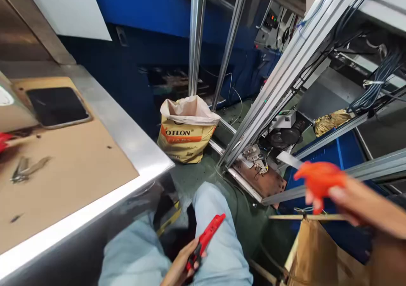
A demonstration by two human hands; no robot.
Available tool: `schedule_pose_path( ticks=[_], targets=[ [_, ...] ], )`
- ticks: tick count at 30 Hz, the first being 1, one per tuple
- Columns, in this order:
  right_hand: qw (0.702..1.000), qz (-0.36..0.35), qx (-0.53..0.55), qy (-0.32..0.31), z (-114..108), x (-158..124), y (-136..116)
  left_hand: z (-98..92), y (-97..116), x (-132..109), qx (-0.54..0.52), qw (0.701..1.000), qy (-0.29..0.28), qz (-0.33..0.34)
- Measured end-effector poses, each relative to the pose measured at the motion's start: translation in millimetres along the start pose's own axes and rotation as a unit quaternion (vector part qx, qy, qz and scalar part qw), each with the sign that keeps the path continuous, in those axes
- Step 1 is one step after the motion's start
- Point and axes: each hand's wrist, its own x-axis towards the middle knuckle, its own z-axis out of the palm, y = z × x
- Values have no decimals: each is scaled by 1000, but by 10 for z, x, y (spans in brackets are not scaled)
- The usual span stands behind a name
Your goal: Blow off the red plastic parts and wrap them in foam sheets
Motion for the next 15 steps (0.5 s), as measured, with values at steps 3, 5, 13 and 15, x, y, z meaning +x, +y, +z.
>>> schedule_pose_path(
  ticks=[3,5,13,15],
  targets=[
    [961,51,-149,-226,726,143,168,-107,-1,2,-10,1000,-18,11],
    [941,67,-226,-242,1003,246,213,-150,16,-11,-13,999,-25,22],
    [925,-21,-272,-266,1364,411,57,-119,-114,-103,42,993,-20,104],
    [926,-5,-294,-239,1427,469,44,-84,-140,-142,79,986,-11,145]
  ],
)
